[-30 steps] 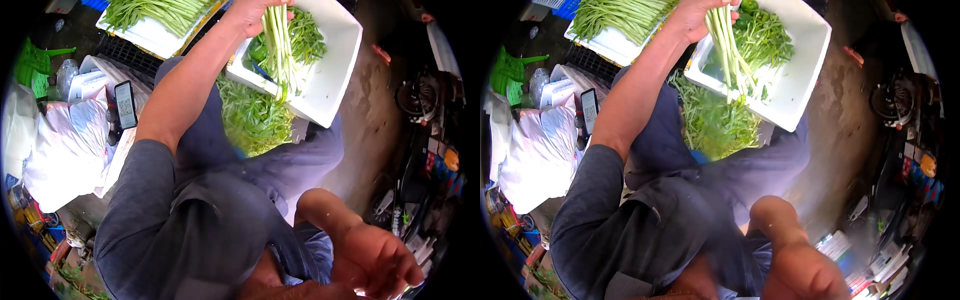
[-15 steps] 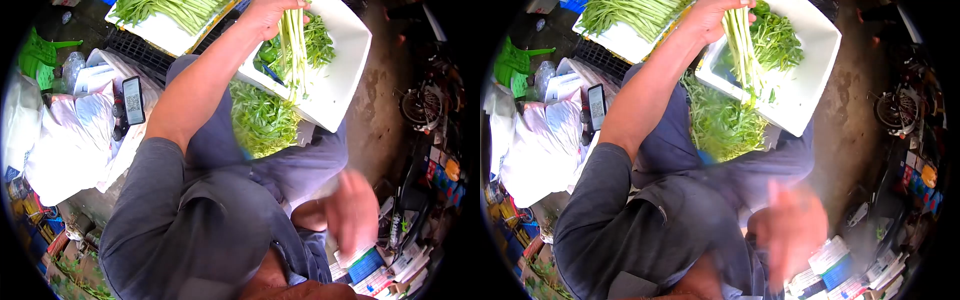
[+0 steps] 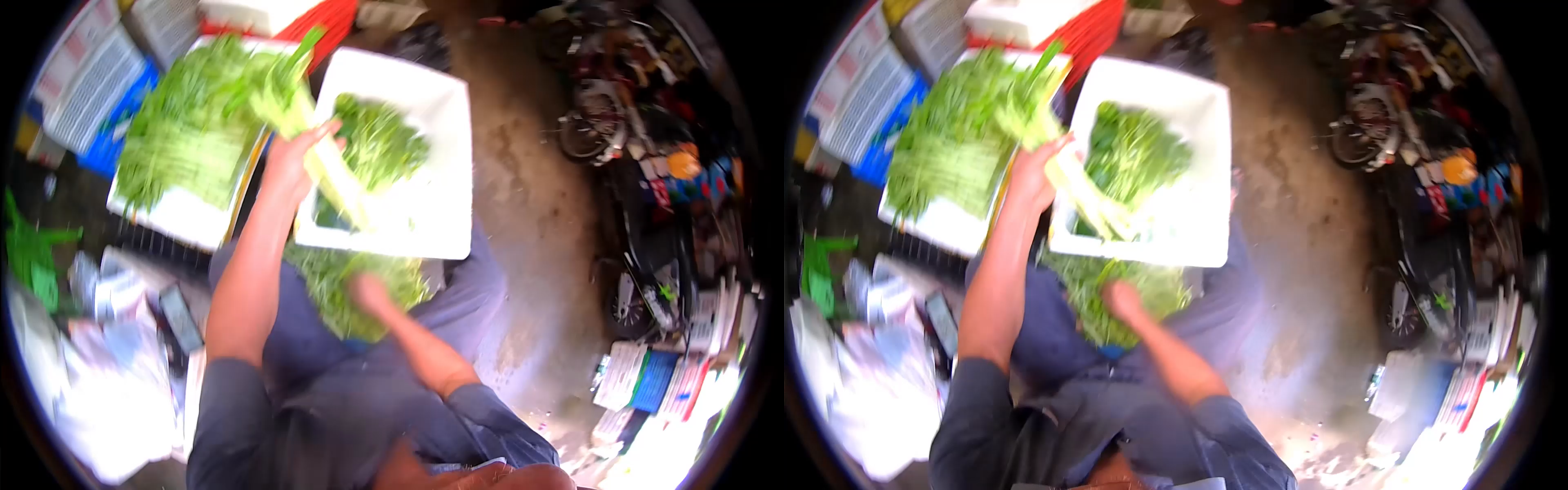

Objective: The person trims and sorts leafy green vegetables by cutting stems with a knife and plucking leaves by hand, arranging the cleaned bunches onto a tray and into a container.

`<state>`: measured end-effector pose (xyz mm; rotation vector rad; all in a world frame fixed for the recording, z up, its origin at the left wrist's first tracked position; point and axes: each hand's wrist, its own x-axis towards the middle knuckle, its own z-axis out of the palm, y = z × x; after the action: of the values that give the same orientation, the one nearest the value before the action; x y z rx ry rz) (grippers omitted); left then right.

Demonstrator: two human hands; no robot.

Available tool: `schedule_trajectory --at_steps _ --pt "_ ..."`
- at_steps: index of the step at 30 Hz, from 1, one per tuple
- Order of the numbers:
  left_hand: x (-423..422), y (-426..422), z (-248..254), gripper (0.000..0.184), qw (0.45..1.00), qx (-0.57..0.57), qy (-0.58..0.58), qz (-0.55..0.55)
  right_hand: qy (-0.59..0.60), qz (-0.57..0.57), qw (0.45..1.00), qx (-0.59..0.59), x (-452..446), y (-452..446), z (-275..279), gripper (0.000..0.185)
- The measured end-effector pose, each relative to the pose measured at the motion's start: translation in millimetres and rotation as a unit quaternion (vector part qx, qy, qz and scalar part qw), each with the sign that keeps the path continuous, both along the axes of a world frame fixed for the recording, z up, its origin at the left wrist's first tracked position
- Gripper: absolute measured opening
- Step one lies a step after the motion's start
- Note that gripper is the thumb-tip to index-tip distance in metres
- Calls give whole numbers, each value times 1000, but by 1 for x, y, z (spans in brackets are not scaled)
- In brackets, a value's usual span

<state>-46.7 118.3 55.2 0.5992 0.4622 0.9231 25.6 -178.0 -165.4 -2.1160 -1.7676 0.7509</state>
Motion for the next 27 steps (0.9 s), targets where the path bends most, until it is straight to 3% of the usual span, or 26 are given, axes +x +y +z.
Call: schedule_trajectory --at_steps 1,2,4,7,10,13,16,19,20,21,23,25,26,27 --pt "0 0 9 53 999 -6 36 -6 2 62 988 -145 4 -1 -1 22" --pt "1 0 7 44 999 -16 50 2 -5 52 969 -243 -1 1 27 23" --pt "0 -2 13 43 997 -2 76 2 -3 19 974 -227 5 -7 57 34" --pt "4 -9 17 35 994 37 107 5 35 -110 991 -66 27 -16 125 36" --pt "11 -24 20 33 987 71 144 5 151 -256 954 26 49 -11 207 51" --pt "25 -57 30 30 984 59 164 -47 42 -186 949 249 56 0 231 65" --pt "40 -106 47 39 987 36 128 -87 -70 -133 950 274 48 22 246 79" --pt "43 -142 54 41 997 -8 44 -65 127 -154 967 157 48 23 230 85" --pt "40 -146 47 45 997 -9 27 -75 161 -170 952 196 46 18 217 74" --pt "37 -153 42 45 997 -24 22 -70 184 -183 955 146 48 14 210 59" --pt "30 -166 28 46 996 -69 29 -44 142 -155 966 148 53 4 194 48" --pt "19 -175 -3 45 994 -83 27 -65 104 -129 981 99 58 -10 230 44" --pt "15 -184 -10 43 994 -92 17 -53 18 -113 989 93 65 -12 232 43" --pt "10 -197 -16 42 994 -97 7 -43 40 -88 995 32 75 -20 239 55"
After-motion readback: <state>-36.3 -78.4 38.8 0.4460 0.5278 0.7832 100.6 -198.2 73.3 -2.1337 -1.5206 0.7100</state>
